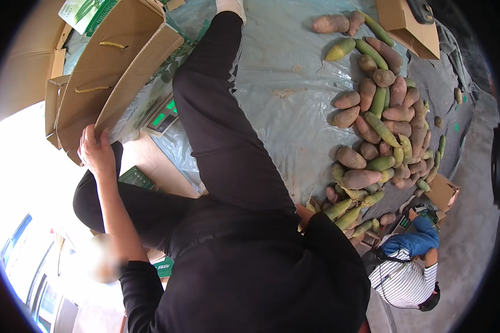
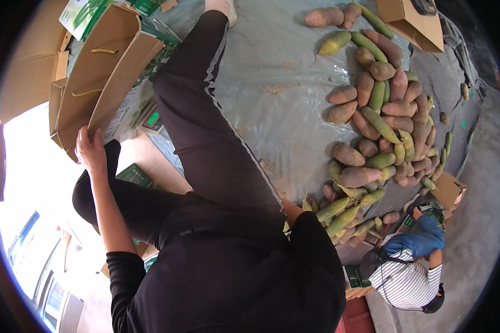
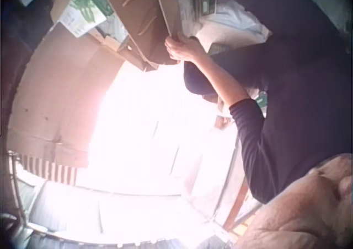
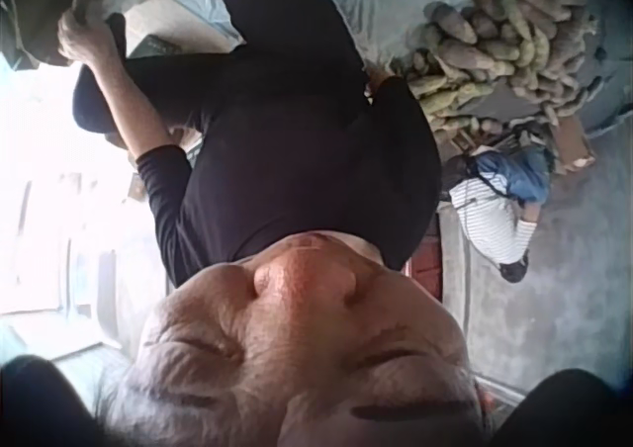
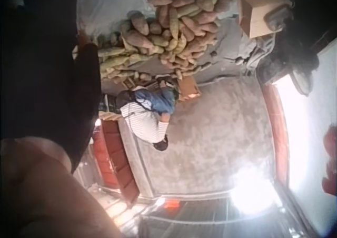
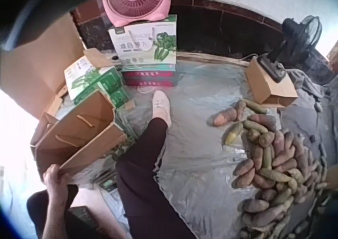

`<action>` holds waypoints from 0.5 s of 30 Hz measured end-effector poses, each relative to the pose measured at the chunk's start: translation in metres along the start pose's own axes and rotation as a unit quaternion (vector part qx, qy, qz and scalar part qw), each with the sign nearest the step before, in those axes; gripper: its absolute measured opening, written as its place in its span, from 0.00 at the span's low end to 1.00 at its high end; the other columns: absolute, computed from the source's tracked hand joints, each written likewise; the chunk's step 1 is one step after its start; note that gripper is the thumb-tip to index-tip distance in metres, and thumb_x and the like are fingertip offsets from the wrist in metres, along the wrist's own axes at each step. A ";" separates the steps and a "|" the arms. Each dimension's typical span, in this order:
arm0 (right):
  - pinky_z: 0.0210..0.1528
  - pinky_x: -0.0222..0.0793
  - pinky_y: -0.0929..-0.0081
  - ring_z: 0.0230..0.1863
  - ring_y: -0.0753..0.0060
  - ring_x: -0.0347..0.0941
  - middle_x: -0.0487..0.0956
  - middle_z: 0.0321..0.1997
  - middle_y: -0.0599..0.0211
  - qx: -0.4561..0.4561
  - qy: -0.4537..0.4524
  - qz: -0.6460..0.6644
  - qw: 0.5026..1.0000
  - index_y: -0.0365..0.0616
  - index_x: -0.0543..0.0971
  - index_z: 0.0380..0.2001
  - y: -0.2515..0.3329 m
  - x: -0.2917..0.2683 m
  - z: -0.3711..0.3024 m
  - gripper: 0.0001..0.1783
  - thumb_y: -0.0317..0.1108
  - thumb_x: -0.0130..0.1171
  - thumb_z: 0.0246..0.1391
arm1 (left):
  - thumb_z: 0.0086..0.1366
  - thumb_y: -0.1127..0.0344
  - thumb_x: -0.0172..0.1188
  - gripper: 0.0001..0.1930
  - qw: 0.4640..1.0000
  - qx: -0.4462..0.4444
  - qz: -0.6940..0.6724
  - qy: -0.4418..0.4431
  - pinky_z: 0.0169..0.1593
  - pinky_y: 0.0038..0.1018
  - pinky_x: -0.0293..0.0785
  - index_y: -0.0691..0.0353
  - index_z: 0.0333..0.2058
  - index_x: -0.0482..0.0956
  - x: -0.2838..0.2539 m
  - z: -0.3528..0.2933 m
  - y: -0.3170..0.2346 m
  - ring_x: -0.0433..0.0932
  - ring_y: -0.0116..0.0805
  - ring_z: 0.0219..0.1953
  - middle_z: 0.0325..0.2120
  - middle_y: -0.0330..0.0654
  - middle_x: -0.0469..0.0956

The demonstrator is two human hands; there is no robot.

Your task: Sort and package harvested produce into boxes and paper bags using a digital scale.

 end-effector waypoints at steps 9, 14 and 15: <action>0.46 0.70 0.64 0.41 0.57 0.75 0.78 0.38 0.57 0.030 -0.031 0.065 0.997 0.43 0.74 0.42 -0.021 0.012 -0.033 0.26 0.43 0.66 0.38 | 0.55 0.67 0.58 0.10 1.000 -0.020 -0.010 -0.004 0.43 0.39 0.66 0.60 0.36 0.72 0.003 0.000 0.005 0.74 0.45 0.39 0.32 0.43 0.76; 0.46 0.70 0.64 0.41 0.58 0.75 0.78 0.39 0.57 0.042 -0.051 0.085 0.994 0.43 0.74 0.42 -0.023 0.002 -0.040 0.28 0.43 0.68 0.36 | 0.55 0.68 0.58 0.10 0.999 -0.027 -0.025 0.024 0.45 0.38 0.65 0.60 0.36 0.72 0.008 0.000 0.003 0.73 0.45 0.41 0.33 0.43 0.75; 0.46 0.70 0.64 0.41 0.58 0.75 0.78 0.39 0.57 0.043 -0.054 0.087 0.994 0.43 0.74 0.42 -0.023 -0.001 -0.041 0.28 0.42 0.68 0.35 | 0.55 0.68 0.58 0.10 0.999 -0.031 -0.023 0.022 0.45 0.38 0.65 0.60 0.36 0.72 0.007 -0.001 0.004 0.73 0.45 0.41 0.33 0.43 0.75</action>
Point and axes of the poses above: each hand's wrist, its own z-axis towards the middle knuckle, its own x-axis out of the palm, y = z × x, the point moved 10 cm from there along z, towards the middle knuckle
